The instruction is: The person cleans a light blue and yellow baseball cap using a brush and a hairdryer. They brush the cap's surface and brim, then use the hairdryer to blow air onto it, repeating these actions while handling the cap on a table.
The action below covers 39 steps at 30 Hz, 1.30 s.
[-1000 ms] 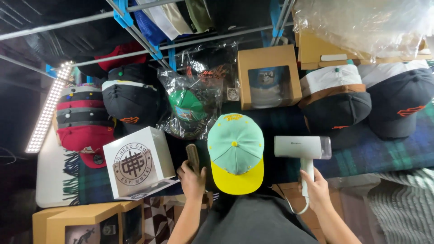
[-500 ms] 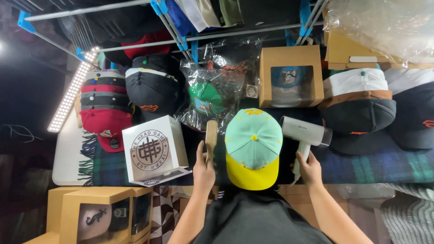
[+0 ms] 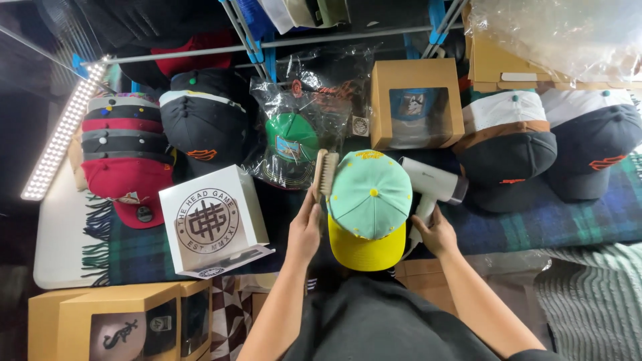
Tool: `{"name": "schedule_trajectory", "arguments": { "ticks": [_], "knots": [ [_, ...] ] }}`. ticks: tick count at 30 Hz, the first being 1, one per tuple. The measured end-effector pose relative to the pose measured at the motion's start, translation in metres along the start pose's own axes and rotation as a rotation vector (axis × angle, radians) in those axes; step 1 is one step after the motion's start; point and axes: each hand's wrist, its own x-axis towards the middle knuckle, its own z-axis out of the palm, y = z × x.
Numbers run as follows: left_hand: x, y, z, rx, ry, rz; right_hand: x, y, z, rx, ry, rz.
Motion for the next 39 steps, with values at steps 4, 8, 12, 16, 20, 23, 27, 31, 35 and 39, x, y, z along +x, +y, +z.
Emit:
{"name": "schedule_trajectory", "arguments": {
  "ticks": [4,8,12,16,20,23,27,31,35,39],
  "knots": [
    [0.02,-0.028,-0.016,0.326,-0.048,-0.114,0.03,0.021,0.007,-0.079,0.019,0.003],
    [0.006,0.008,-0.02,0.042,0.058,0.04,0.025,0.017,-0.004,-0.088,0.019,0.033],
    [0.006,0.016,-0.01,0.068,-0.015,0.148,0.028,0.018,-0.002,-0.06,0.006,0.05],
    [0.041,0.001,-0.029,0.721,-0.035,-0.036,0.037,0.031,-0.001,-0.042,0.01,0.046],
    [0.007,0.025,-0.012,0.17,-0.054,0.22,0.043,0.047,0.013,-0.021,0.014,0.041],
    [0.004,-0.01,0.004,0.135,0.01,0.271,0.031,0.041,0.015,0.022,0.185,0.015],
    [0.032,-0.08,0.005,0.474,0.007,-0.209,-0.026,-0.036,-0.021,0.415,0.361,-0.301],
    [-0.016,-0.011,0.015,0.142,0.227,-0.125,-0.042,-0.094,-0.05,0.496,0.242,-0.554],
    [-0.017,-0.028,0.041,0.009,0.269,0.304,-0.03,-0.134,-0.032,0.266,0.326,-0.922],
    [-0.015,-0.064,0.055,0.312,0.299,0.187,-0.023,-0.138,-0.017,0.139,0.447,-0.956]
  ]
}}
